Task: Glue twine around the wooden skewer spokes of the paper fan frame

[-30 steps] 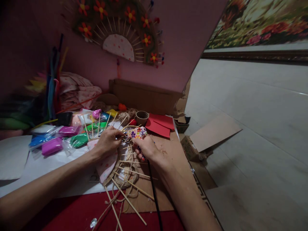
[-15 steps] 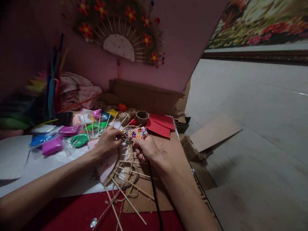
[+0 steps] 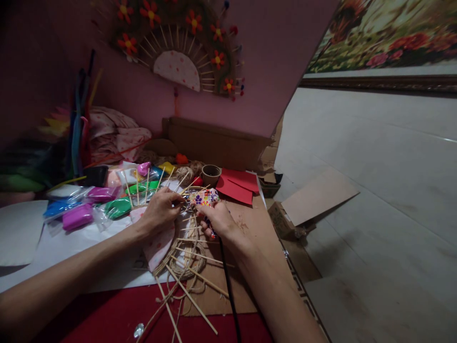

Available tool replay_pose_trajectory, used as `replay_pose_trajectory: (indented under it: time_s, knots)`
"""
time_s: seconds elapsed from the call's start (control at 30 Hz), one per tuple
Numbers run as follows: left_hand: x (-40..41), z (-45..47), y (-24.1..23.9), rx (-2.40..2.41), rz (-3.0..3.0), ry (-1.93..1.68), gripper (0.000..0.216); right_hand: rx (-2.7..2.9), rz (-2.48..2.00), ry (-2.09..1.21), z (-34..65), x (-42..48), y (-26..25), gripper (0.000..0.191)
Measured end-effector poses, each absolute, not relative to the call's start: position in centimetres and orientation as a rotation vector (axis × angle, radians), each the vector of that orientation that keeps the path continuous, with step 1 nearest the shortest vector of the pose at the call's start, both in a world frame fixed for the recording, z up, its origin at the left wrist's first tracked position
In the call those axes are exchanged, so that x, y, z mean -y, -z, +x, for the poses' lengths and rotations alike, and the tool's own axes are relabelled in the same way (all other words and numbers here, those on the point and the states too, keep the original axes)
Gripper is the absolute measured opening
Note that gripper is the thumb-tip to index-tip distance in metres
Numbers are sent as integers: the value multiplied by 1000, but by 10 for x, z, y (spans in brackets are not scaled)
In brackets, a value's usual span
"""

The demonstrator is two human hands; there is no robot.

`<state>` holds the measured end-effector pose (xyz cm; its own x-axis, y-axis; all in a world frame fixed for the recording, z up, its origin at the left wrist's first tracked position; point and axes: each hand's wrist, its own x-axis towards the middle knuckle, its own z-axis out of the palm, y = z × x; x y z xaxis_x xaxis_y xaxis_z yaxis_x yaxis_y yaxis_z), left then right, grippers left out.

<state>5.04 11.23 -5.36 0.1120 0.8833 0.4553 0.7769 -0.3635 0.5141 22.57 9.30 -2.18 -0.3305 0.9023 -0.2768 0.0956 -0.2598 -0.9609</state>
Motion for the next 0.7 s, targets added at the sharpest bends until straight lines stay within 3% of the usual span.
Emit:
replay_pose_trajectory:
  time_s: [0.37,0.7]
  knots:
    - [-111,51,53,-1679,2229,-1101,19,1298,-1072,-1722,229,-89,21,30]
    - [-112,50,57,-1695,2205,-1113,17,1045,-783,-1621,233,-80,20,23]
